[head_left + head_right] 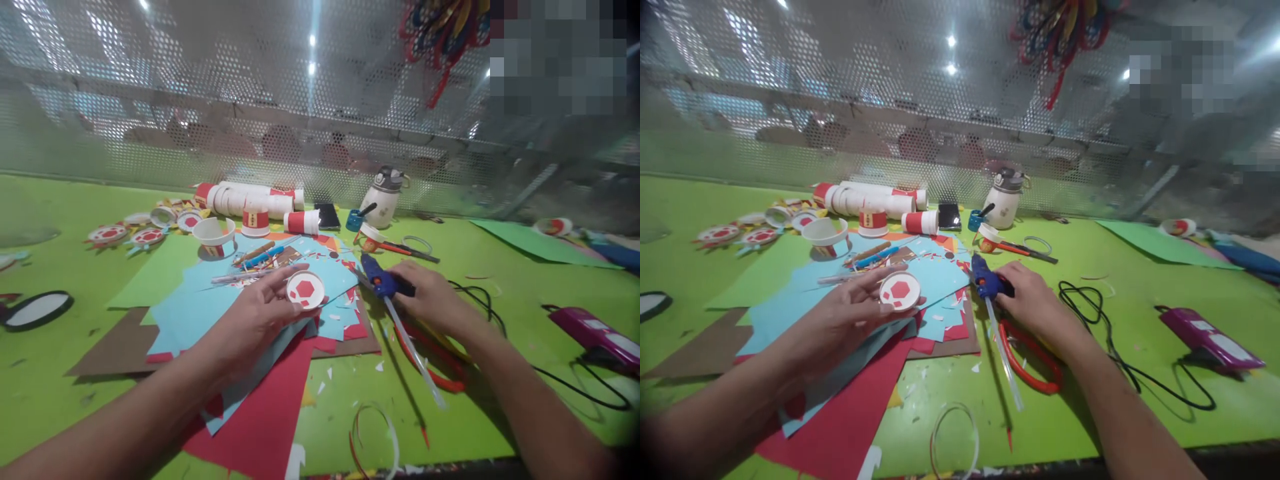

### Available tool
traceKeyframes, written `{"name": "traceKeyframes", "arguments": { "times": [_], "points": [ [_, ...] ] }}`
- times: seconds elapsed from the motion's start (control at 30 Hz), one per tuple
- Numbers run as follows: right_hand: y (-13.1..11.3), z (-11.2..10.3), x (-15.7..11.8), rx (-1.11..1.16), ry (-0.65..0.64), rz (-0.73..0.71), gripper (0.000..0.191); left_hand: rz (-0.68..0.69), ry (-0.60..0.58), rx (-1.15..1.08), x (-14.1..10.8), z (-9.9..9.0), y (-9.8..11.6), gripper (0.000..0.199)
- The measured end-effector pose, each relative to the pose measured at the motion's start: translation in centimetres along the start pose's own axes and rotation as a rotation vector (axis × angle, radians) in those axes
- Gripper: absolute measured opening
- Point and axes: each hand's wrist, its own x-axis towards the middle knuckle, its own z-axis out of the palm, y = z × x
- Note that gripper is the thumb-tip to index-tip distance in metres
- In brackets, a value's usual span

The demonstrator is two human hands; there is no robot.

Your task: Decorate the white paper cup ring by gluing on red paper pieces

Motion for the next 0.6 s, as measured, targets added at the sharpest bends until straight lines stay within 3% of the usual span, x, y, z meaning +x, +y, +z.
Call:
{"name": "traceKeyframes", "arguments": {
  "times": [0.13,0.23,0.37,0.47,0.6],
  "points": [
    [0.8,0.7,-0.2,-0.046,-0.128,-0.051,0.029,0.067,-0.074,0.015,-0.1,0.0,-0.2,0.063],
    [-0.2,-0.4,-0.7,-0.063,-0.017,-0.096,0.03,0.072,-0.072,0.041,-0.2,-0.1,-0.6,0.063],
    [-4.6,-3.0,-1.0,0.022,0.238,-0.132,0.016,0.045,-0.062,0.09,-0.3,-0.1,-1.0,0.063],
    [-8.7,-3.9,-0.6,0.199,0.151,-0.243,0.013,0.044,-0.097,0.11,-0.2,-0.2,-1.3,0.06],
    [-12.1,-2.5,0.9,0.199,0.083,-0.364,0.014,0.062,-0.093,0.09,0.0,-0.4,-1.8,0.057]
  ]
}}
